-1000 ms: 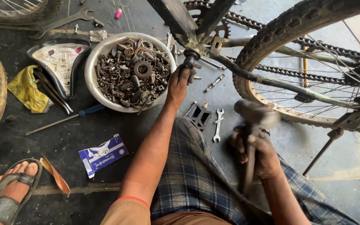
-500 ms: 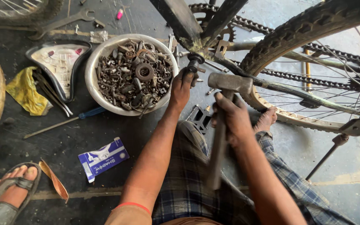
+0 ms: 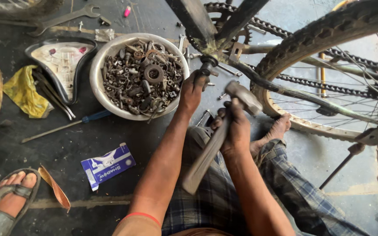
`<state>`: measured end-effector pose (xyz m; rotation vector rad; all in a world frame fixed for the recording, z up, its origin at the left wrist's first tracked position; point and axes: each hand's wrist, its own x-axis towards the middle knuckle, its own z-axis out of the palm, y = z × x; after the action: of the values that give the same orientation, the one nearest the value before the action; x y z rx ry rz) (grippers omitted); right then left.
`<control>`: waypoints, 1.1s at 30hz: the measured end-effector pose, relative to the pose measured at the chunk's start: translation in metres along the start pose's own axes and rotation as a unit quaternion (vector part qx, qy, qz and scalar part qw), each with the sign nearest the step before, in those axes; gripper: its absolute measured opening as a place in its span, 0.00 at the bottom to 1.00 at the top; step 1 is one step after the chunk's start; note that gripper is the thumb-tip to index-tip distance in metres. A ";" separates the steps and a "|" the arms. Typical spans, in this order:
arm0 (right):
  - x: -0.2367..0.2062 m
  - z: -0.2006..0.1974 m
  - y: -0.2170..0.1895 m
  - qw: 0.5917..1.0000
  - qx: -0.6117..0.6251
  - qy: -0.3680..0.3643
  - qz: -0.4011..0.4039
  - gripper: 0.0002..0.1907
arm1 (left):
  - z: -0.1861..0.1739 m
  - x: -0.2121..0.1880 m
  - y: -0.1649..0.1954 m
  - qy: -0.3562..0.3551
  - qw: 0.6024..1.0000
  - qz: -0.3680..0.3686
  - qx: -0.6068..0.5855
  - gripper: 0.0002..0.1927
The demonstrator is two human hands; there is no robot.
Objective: The person sits on the workshop floor beside an upside-down bicycle and works on the crank and bottom-bracket area. They use a spanner to loosen fittings, tap components with a hammer, handle small metal parts, and pick parts from a bowl of assorted hardware.
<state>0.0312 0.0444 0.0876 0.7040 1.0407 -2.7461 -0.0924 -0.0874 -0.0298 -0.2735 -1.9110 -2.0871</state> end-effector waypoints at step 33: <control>0.006 0.014 -0.017 0.972 -0.230 -0.054 -0.010 0.12 | -0.008 0.005 0.007 -0.014 0.996 0.045 0.073 0.20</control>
<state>0.0162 0.0489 0.1040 0.4664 1.5816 -2.3822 -0.0946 -0.0959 -0.0217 -0.3492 -2.0171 -1.8845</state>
